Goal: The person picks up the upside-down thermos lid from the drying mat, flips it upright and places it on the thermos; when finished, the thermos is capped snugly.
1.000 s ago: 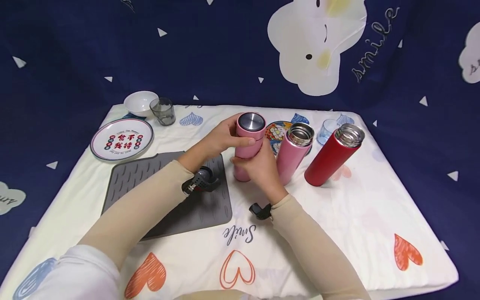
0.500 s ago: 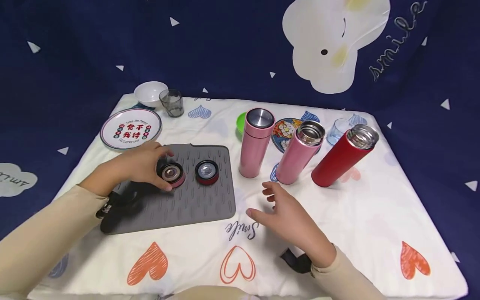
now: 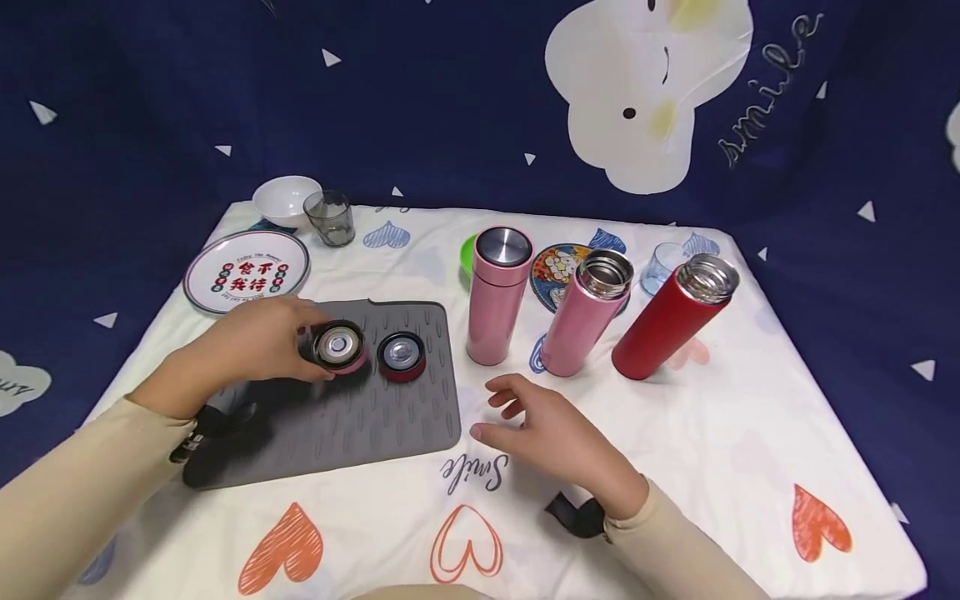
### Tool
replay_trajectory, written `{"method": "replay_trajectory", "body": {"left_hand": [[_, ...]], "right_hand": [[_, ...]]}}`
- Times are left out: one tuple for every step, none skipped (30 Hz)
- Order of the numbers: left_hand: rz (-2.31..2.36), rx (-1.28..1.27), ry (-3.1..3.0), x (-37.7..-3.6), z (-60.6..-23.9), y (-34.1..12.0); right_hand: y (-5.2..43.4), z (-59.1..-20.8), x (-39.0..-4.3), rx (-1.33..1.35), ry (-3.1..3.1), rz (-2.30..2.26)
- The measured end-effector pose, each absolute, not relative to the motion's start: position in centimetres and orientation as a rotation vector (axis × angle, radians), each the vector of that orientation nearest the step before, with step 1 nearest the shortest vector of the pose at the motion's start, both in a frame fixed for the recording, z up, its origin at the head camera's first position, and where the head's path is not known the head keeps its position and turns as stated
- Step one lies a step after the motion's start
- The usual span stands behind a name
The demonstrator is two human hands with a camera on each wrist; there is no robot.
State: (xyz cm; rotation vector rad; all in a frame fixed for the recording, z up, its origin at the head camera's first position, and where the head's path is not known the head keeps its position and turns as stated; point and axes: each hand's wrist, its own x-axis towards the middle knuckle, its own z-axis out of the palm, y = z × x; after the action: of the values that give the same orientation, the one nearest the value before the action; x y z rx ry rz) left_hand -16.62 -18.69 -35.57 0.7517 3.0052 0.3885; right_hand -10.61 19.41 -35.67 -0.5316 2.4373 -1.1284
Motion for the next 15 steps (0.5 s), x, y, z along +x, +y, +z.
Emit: {"method": "replay_trajectory", "body": {"left_hand": [[0.407, 0.817, 3.023, -16.3, -34.9, -18.0], [0.415, 0.888, 3.041, -15.9, -34.2, -17.1], [0.418, 0.966, 3.053, -15.5, -33.7, -16.1], [0.425, 1.046, 3.053, -15.1, -33.2, -15.0], [0.429, 1.117, 3.050, -14.7, -32.9, -13.8], [0.430, 1.191, 3.035, -14.4, -32.6, -12.7], [0.435, 1.252, 3.015, -14.0, -32.5, -11.6], [0.435, 1.302, 2.997, -13.7, -32.5, -10.6], [0.438, 1.341, 2.978, -13.4, -32.4, -9.8], [0.443, 1.364, 2.963, -13.3, -32.4, -9.1], [0.441, 1.378, 2.958, -13.1, -32.4, -8.6], [0.441, 1.388, 2.957, -13.1, -32.5, -8.2], [0.448, 1.384, 2.961, -13.1, -32.5, -7.9], [0.467, 1.369, 2.967, -13.2, -32.5, -7.7], [0.502, 1.332, 2.965, -13.3, -32.6, -7.6]], "right_hand": [[19.1, -35.6, -10.9, -0.558, 2.405, -1.153], [18.8, -35.6, -11.1, -0.581, 2.372, -1.178], [18.4, -35.6, -11.4, -0.598, 2.337, -1.203], [18.0, -35.6, -11.6, -0.601, 2.298, -1.238], [17.5, -35.6, -11.8, -0.600, 2.259, -1.271], [17.1, -35.6, -12.0, -0.595, 2.222, -1.300], [16.7, -35.7, -12.1, -0.586, 2.189, -1.330], [16.3, -35.7, -12.1, -0.568, 2.152, -1.363], [16.0, -35.7, -12.1, -0.548, 2.124, -1.397], [15.8, -35.7, -12.0, -0.528, 2.114, -1.427], [15.6, -35.7, -11.9, -0.518, 2.115, -1.453], [15.5, -35.7, -11.8, -0.504, 2.122, -1.487], [15.5, -35.7, -11.8, -0.494, 2.149, -1.516], [15.5, -35.7, -11.7, -0.490, 2.184, -1.539], [15.6, -35.6, -11.7, -0.505, 2.247, -1.550]]}}
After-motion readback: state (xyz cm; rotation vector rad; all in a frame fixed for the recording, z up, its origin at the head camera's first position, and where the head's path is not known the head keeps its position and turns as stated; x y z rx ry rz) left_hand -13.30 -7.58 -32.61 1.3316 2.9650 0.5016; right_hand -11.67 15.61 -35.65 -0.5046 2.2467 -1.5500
